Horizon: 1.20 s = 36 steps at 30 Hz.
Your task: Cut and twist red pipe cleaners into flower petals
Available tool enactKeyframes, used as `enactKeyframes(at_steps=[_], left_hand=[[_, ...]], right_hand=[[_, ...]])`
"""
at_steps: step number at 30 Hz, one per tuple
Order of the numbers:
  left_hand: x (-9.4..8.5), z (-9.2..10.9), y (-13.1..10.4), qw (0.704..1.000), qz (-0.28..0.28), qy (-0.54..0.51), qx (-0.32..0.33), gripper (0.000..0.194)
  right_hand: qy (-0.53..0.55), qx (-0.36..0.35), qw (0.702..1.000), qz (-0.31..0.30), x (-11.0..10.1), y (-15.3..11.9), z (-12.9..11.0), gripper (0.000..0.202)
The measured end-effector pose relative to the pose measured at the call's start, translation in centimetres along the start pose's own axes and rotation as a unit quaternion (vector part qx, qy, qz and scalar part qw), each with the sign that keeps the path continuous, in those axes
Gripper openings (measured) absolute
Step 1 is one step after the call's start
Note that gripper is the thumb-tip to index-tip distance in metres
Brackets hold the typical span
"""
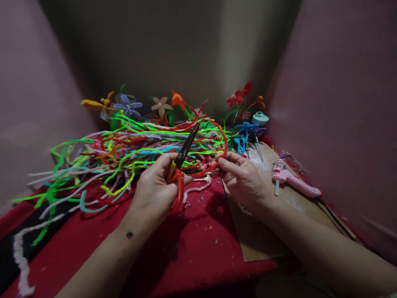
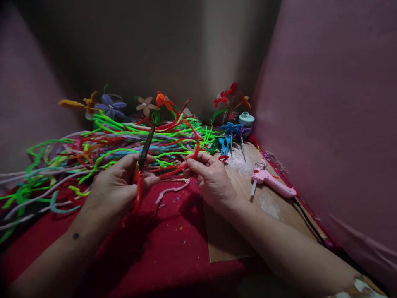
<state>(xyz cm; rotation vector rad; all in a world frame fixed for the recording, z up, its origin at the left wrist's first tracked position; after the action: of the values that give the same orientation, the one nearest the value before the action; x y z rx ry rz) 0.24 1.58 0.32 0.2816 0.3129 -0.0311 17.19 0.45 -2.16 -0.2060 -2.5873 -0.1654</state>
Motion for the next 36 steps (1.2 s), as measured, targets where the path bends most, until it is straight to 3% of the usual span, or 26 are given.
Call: enactKeyframes(at_steps=[4, 11, 17, 20, 27, 31, 36], left_hand=[[1.1, 0.0, -0.3, 0.995, -0.052, -0.074, -0.052, 0.039], [0.9, -0.5, -0.2, 0.979, -0.071, -0.152, -0.113, 0.041], [1.8, -0.6, -0.7, 0.963, -0.103, -0.199, -0.151, 0.040], [2.4, -0.4, -1.0, 0.958, -0.116, -0.200, -0.167, 0.040], [2.5, -0.2, -1.0, 0.948, -0.129, -0.214, -0.199, 0.049], [2.5, -0.2, -1.1, 0.949, -0.130, -0.204, -0.203, 0.051], [2.5, -0.2, -0.8, 0.962, -0.103, -0.209, -0.143, 0.047]], right_hand=[[-0.054, 0.037, 0.997, -0.031, 0.8, -0.9, 0.8, 0.010], [-0.038, 0.012, 0.999, 0.010, -0.4, -0.1, 0.4, 0.010], [-0.080, 0.032, 0.993, -0.077, 1.2, -1.3, 1.1, 0.011], [-0.121, 0.019, 0.987, -0.103, 1.8, -1.8, 1.3, 0.006], [-0.122, -0.038, 0.988, -0.086, 1.2, -1.4, 0.6, 0.006], [-0.125, -0.046, 0.988, -0.078, 1.2, -1.5, 0.5, 0.004], [-0.168, -0.028, 0.981, -0.092, 1.5, -2.0, 0.6, 0.006]])
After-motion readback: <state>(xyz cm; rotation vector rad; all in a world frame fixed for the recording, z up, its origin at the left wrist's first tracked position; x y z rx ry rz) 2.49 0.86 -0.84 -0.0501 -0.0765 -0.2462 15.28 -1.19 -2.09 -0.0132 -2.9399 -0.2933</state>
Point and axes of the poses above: each hand's wrist, its own y-axis towards the middle knuckle, its own x-axis out of the palm, z = x × y, the point moved 7 cm from there along y, towards the middle knuckle, and after that the axes turned 7 degrees about z, right-handed, at the moved point
